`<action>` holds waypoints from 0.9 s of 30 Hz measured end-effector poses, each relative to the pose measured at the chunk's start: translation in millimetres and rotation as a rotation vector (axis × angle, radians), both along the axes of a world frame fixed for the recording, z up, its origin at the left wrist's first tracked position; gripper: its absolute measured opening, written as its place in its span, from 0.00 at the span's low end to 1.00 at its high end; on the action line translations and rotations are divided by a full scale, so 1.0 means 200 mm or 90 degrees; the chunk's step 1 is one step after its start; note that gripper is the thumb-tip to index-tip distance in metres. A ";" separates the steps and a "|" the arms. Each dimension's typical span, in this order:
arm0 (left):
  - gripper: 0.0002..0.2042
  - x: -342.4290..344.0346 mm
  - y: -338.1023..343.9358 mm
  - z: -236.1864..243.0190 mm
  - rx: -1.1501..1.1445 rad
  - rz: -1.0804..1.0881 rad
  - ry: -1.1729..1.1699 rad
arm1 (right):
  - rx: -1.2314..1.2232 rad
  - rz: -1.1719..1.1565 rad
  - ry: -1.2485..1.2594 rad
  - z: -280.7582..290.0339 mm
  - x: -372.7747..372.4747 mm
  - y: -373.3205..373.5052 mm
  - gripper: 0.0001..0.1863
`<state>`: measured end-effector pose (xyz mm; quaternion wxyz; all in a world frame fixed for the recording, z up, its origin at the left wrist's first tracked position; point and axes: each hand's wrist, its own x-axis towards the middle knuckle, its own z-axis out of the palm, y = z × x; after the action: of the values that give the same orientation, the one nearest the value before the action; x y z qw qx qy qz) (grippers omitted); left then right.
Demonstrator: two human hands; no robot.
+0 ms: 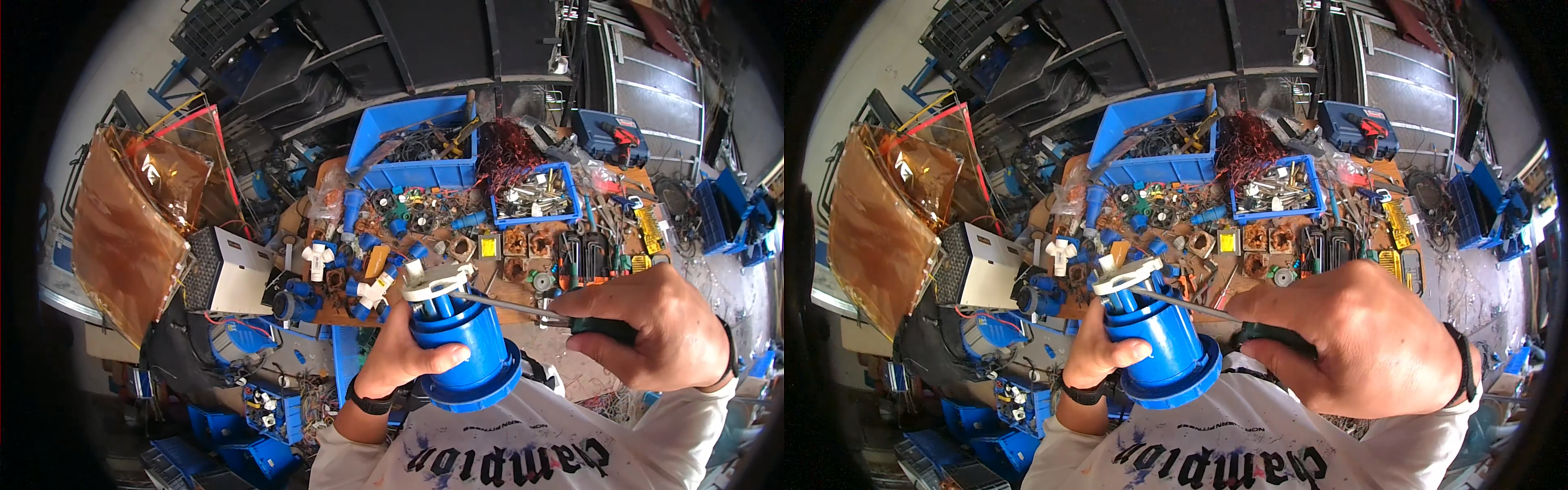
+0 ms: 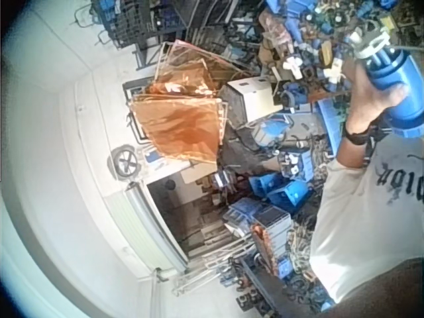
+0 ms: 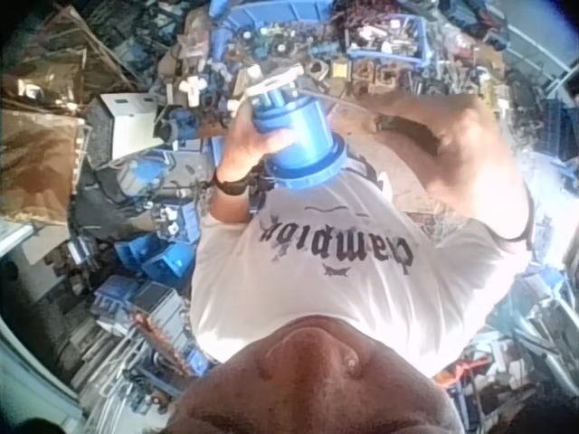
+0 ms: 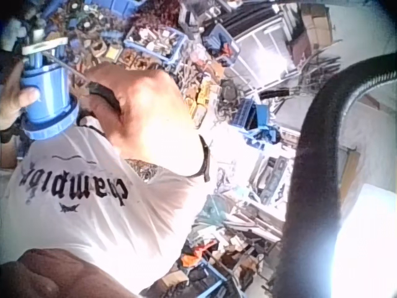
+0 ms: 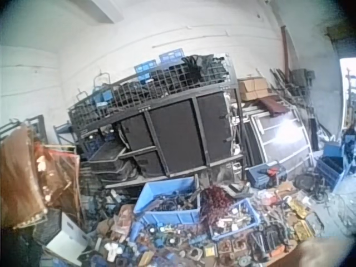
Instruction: The person holds a blue cylindrical electrical component with a white top and uses a screwdriver to repeatedly tighten or adjust screws on the top surface. The person rotates the component to access different screws and continues the adjustment process throughout the clip.
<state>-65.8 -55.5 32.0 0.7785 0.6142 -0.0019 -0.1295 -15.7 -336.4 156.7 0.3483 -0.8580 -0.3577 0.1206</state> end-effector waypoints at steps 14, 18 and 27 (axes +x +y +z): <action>0.38 -0.07 0.05 -0.05 0.010 0.030 -0.019 | -0.036 0.049 0.035 -0.03 -0.03 0.07 0.16; 0.41 -0.08 0.07 -0.08 0.034 0.064 -0.013 | 0.029 0.052 0.135 -0.13 -0.01 0.10 0.15; 0.47 -0.06 0.08 -0.12 0.051 0.097 -0.026 | 0.149 -0.046 0.520 -0.27 0.00 0.12 0.13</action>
<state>-77.3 -40.0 7.7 0.7606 0.6458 0.0339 -0.0574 -15.4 -313.2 103.7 0.5602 -0.7067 -0.1713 0.3968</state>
